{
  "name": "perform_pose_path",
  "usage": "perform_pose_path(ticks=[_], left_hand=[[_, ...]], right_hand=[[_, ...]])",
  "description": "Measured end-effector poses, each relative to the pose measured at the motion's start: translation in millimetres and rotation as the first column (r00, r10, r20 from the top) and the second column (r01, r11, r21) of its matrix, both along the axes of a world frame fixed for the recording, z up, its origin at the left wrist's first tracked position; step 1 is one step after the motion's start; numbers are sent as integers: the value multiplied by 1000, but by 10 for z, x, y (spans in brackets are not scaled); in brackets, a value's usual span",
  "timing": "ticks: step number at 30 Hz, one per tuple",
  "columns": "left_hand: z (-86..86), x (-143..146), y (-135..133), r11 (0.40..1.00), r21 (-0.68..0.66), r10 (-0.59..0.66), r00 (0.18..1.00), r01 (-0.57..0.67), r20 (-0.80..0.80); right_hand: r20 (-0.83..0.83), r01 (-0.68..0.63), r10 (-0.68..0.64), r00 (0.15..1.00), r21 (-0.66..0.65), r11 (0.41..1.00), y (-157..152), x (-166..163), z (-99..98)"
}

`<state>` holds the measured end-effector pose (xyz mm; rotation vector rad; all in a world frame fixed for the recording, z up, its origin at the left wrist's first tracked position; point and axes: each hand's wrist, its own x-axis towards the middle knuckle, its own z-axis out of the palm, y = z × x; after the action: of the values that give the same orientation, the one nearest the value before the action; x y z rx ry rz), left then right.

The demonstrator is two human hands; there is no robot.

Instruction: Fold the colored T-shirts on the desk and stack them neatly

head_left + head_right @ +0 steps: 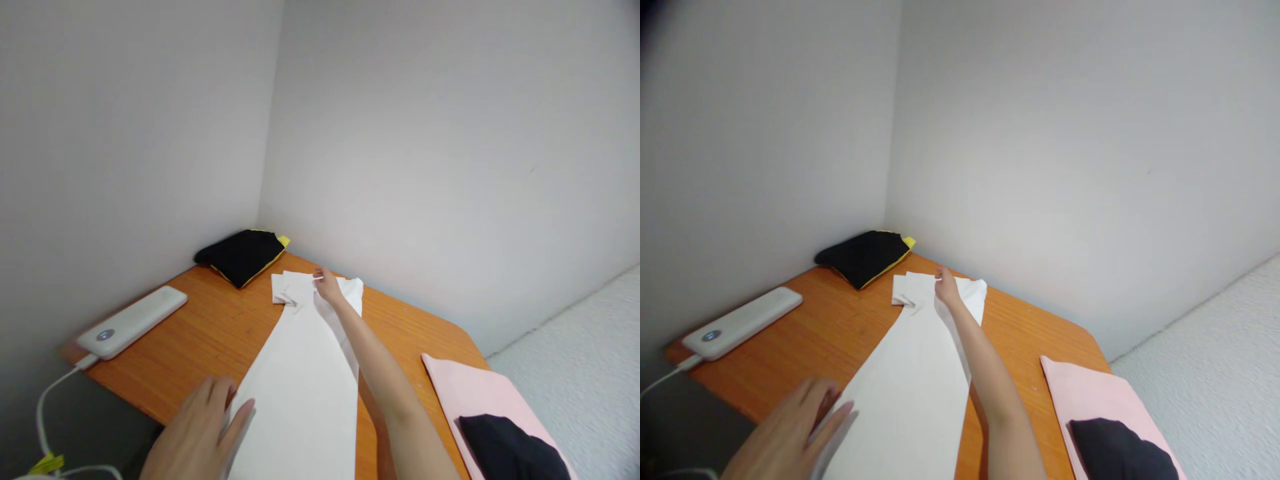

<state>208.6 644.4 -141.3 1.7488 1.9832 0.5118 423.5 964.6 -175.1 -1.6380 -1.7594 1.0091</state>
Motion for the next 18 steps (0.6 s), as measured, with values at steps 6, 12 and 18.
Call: perform_pose_path(ticks=[6, 12, 18], left_hand=[[343, 338, 1393, 994, -109, 15, 986, -33, -163], [-15, 290, 2602, 934, -313, 107, 969, -175, -223], [-155, 463, 3173, 927, -332, 89, 963, -173, -255]], right_hand=[[258, -55, 22, 966, 123, 991, -589, 313, -106], [588, -108, 22, 809, 112, 988, -1031, 270, -324], [666, -97, 8, 746, 97, 991, -1134, 246, -369]])
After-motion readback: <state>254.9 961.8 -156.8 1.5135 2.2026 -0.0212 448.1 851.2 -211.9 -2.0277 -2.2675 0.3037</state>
